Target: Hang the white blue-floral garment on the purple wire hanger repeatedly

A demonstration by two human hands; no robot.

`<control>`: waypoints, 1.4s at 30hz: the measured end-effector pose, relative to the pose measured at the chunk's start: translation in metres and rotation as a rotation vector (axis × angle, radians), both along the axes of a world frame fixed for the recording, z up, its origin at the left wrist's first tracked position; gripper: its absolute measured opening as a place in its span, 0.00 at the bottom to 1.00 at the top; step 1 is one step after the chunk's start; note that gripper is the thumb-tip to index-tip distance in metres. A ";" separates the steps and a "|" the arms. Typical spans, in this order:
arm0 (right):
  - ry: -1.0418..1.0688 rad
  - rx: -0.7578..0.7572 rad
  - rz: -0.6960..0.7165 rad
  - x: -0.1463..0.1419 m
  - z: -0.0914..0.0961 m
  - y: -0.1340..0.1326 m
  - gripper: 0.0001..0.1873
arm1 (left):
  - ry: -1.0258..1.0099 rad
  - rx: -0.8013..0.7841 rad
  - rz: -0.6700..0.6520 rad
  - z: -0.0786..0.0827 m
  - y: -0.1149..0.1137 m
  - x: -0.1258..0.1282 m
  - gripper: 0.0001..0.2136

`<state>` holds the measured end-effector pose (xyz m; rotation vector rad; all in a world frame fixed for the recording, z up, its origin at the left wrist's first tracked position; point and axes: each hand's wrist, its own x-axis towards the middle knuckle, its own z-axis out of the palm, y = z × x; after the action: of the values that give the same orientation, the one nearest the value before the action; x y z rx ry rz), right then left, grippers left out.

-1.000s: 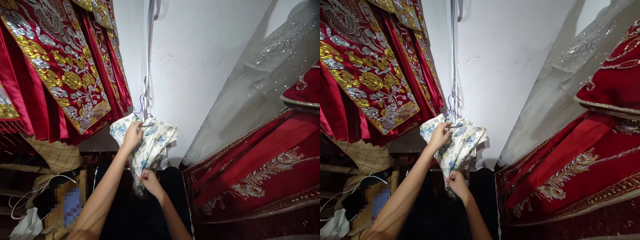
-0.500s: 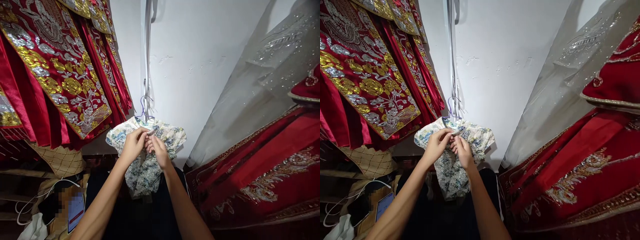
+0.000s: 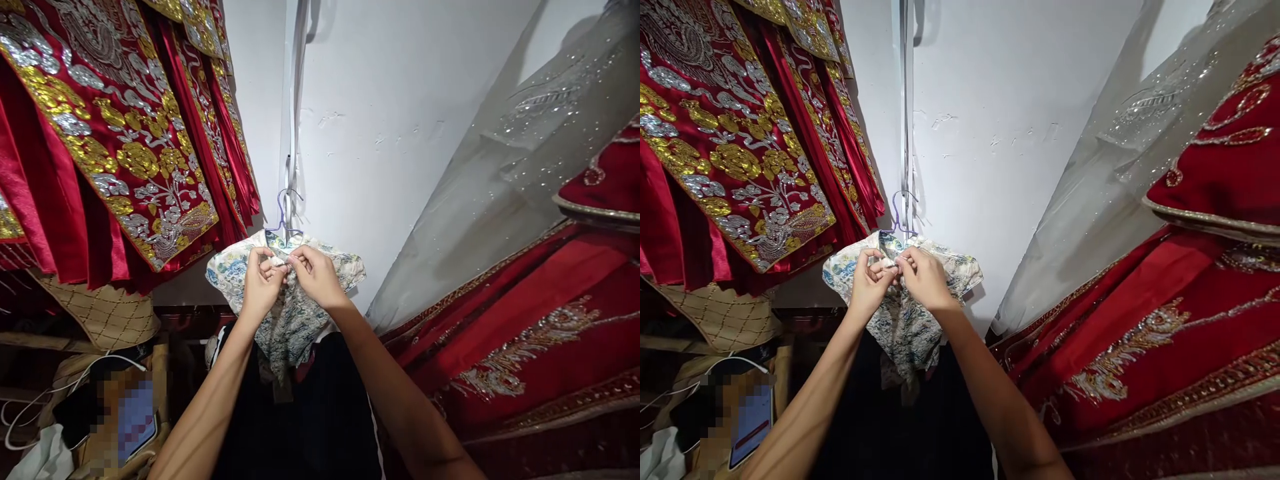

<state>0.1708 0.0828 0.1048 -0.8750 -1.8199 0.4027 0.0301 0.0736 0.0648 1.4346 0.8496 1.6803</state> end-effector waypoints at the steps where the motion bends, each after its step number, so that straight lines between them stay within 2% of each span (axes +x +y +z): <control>1: 0.036 0.016 -0.009 -0.002 0.002 0.001 0.09 | 0.034 -0.024 0.008 -0.008 0.003 0.001 0.19; 4: 0.190 0.030 -0.058 0.004 0.010 0.002 0.10 | 0.303 -0.108 -0.035 -0.033 0.006 0.000 0.22; 6: 0.306 0.039 -0.070 0.023 0.018 0.005 0.11 | 0.529 -0.142 -0.082 -0.044 0.003 -0.008 0.22; 9: 0.478 0.033 -0.033 0.067 0.025 0.009 0.10 | 0.787 -0.121 -0.048 -0.044 0.002 -0.025 0.22; 11: 0.625 -0.046 0.051 0.099 0.023 0.011 0.08 | 0.917 -0.107 0.064 -0.036 0.008 -0.034 0.21; 13: 0.806 -0.164 0.183 0.122 0.012 0.010 0.07 | 1.023 -0.098 0.257 -0.025 0.019 -0.040 0.21; 16: 1.119 -0.258 0.327 0.136 -0.022 0.004 0.10 | 1.118 -0.047 0.563 -0.014 0.034 -0.047 0.23; 18: 1.300 -0.296 0.323 0.130 -0.055 -0.003 0.10 | 1.131 0.001 0.656 -0.010 0.037 -0.053 0.23; 22: 1.544 -0.509 0.202 0.101 -0.122 -0.015 0.08 | 1.084 0.079 0.673 -0.011 0.029 -0.067 0.18; 24: 1.621 -0.596 0.171 0.085 -0.146 -0.017 0.08 | 1.030 0.098 0.653 -0.013 0.022 -0.072 0.16; 26: 1.665 -0.637 0.153 0.072 -0.160 -0.016 0.07 | 0.960 0.111 0.641 -0.014 0.014 -0.074 0.15; 29: 1.660 -0.666 0.119 0.063 -0.170 -0.011 0.08 | 0.857 0.136 0.662 -0.013 0.001 -0.068 0.15; 34: 1.615 -0.766 0.049 0.065 -0.176 -0.007 0.13 | 0.715 0.152 0.719 -0.007 -0.017 -0.051 0.15; 38: 1.618 -0.806 0.012 0.068 -0.178 -0.011 0.13 | 0.639 0.148 0.731 -0.006 -0.021 -0.043 0.15; 42: 1.632 -0.815 0.019 0.055 -0.181 -0.017 0.14 | 0.604 0.162 0.765 -0.006 -0.020 -0.041 0.15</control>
<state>0.2254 0.0661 -0.0762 -0.6186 -0.0947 1.3969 -0.0111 0.0539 0.0593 1.9194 1.8069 1.8824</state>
